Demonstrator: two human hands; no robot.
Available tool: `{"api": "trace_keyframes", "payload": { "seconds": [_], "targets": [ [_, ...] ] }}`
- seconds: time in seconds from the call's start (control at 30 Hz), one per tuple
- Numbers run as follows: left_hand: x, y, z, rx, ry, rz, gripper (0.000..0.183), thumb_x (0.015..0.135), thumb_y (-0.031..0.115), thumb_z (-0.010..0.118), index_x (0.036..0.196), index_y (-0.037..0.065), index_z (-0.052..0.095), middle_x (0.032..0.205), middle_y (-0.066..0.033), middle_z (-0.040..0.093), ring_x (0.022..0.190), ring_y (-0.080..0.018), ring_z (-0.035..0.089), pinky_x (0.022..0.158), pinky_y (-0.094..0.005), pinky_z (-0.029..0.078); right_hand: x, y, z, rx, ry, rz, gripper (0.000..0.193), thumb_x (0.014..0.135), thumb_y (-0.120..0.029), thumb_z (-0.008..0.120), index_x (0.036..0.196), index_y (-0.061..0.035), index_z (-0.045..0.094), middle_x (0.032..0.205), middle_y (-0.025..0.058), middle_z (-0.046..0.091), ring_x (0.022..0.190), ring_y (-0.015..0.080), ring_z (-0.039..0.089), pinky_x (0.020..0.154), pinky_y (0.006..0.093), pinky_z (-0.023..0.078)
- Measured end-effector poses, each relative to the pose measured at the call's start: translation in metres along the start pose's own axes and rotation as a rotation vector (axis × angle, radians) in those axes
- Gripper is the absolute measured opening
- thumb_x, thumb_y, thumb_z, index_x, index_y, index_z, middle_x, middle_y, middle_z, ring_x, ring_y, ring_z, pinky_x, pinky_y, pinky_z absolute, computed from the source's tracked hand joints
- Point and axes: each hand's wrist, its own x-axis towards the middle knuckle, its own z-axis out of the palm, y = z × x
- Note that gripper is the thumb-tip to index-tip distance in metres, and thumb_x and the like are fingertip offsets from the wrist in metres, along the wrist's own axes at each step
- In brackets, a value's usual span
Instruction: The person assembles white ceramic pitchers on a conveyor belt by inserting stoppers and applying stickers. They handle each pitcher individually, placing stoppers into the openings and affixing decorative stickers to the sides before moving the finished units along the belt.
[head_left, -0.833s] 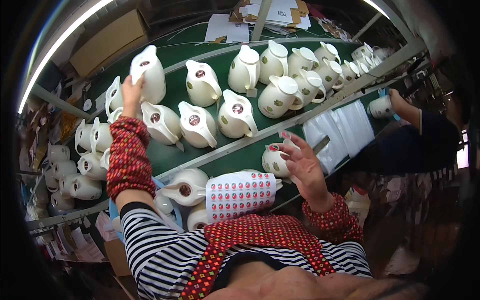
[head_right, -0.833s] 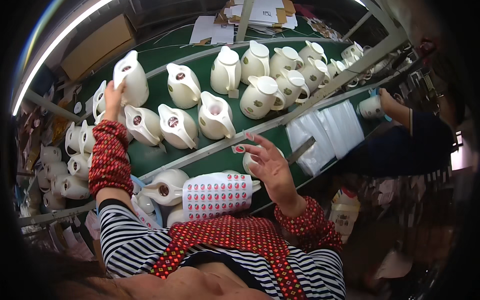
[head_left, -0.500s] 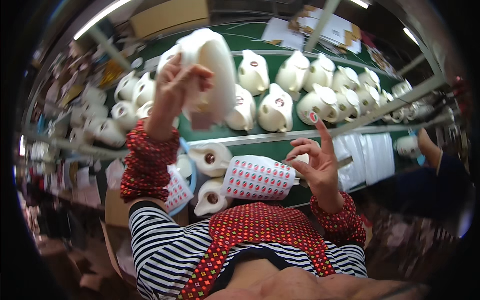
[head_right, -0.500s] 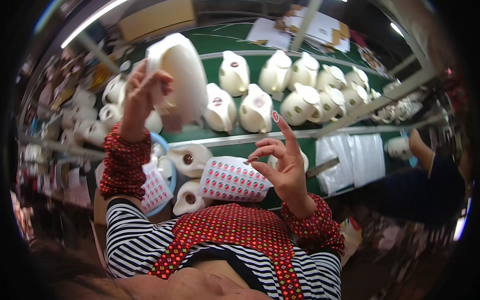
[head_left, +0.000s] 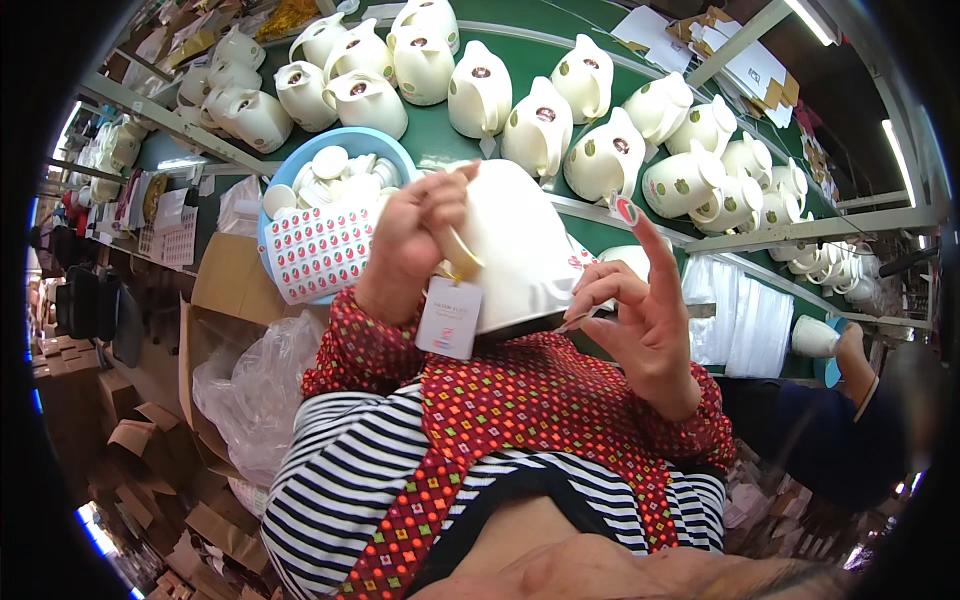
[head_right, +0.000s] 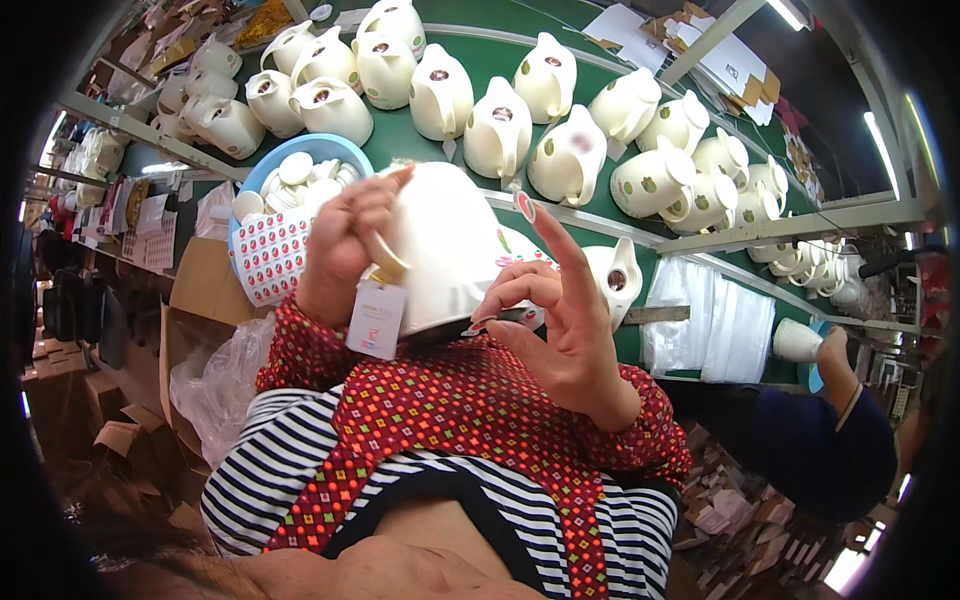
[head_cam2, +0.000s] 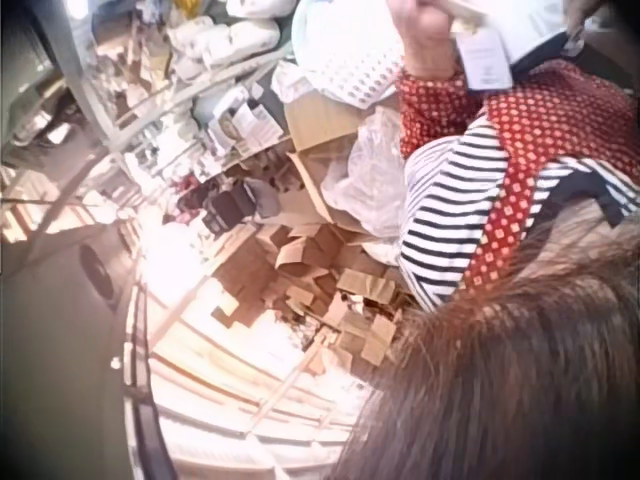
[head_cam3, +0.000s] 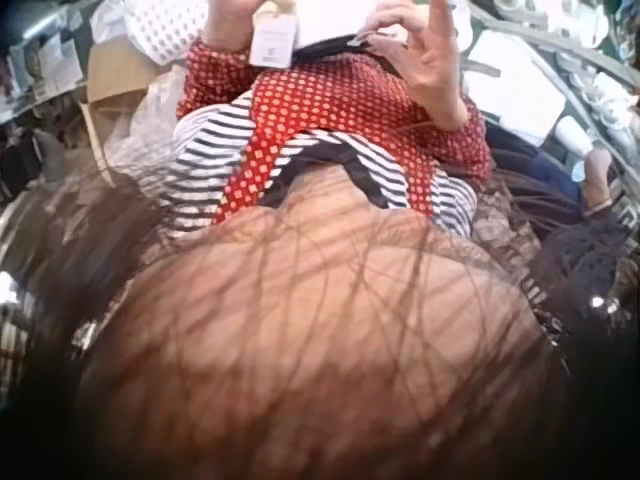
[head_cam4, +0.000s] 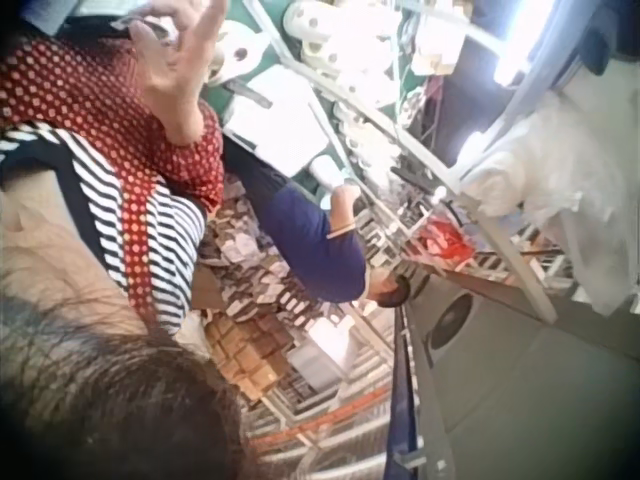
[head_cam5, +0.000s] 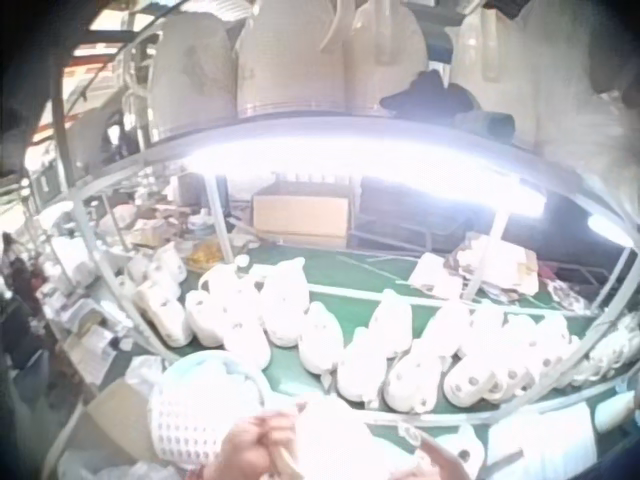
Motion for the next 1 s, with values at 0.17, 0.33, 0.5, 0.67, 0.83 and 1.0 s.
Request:
{"api": "trace_keyframes", "payload": {
  "seconds": [0.17,0.33,0.5,0.67,0.83,1.0],
  "targets": [
    [0.017,-0.044,0.005,0.189,0.162,-0.03,0.032,0.114,0.013,0.033,0.138,-0.007,0.042,0.08,0.0024,0.044,0.06,-0.0056,0.037,0.054,-0.0216,0.033,0.001,-0.008,0.006,-0.041,-0.032,-0.038,0.097,0.085,0.009,0.072,0.164,0.0027,0.016,0.095,0.0081,0.073,0.098,0.0178,0.064,0.102,0.0364,0.046],
    [0.022,-0.053,0.007,0.232,0.22,-0.07,0.029,0.113,0.012,0.033,0.136,-0.003,0.042,0.081,0.0015,0.045,0.061,-0.0062,0.037,0.055,-0.0232,0.034,-0.003,0.002,0.009,-0.156,-0.112,0.103,0.095,0.084,0.007,0.073,0.164,-0.0008,0.023,0.09,0.0034,0.071,0.096,0.0162,0.063,0.106,0.0354,0.043],
    [0.03,-0.062,0.006,0.291,0.264,-0.075,0.027,0.111,0.007,0.038,0.136,-0.002,0.041,0.081,0.0019,0.046,0.061,-0.006,0.039,0.054,-0.0239,0.035,-0.005,0.018,0.015,-0.3,-0.207,0.115,0.096,0.081,0.008,0.072,0.164,-0.0092,0.028,0.088,0.002,0.07,0.1,0.0202,0.061,0.113,0.0414,0.036],
    [0.03,-0.061,0.002,0.304,0.274,-0.064,0.025,0.111,0.008,0.038,0.134,-0.001,0.042,0.08,0.0023,0.045,0.061,-0.0063,0.038,0.054,-0.0235,0.035,-0.006,0.029,0.022,-0.304,-0.241,0.115,0.095,0.08,0.007,0.073,0.164,-0.0095,0.03,0.089,0.0018,0.071,0.1,0.0221,0.059,0.112,0.0424,0.034],
    [0.03,-0.055,-0.004,0.296,0.241,-0.075,0.024,0.111,0.009,0.038,0.133,-0.001,0.042,0.08,0.002,0.045,0.061,-0.0065,0.039,0.056,-0.024,0.037,-0.004,0.035,0.029,-0.436,-0.245,0.064,0.096,0.078,0.007,0.075,0.163,-0.0094,0.033,0.092,0.0024,0.071,0.1,0.0259,0.058,0.108,0.0438,0.037],
    [0.027,-0.055,0.001,0.341,0.283,-0.044,0.025,0.11,0.009,0.038,0.134,0.0,0.042,0.081,0.0016,0.046,0.062,-0.0065,0.039,0.059,-0.0251,0.038,-0.005,0.039,0.033,-0.535,-0.228,-0.035,0.095,0.075,0.006,0.078,0.16,-0.0072,0.037,0.093,0.0026,0.071,0.104,0.0278,0.058,0.107,0.0453,0.038]
  ]
}}
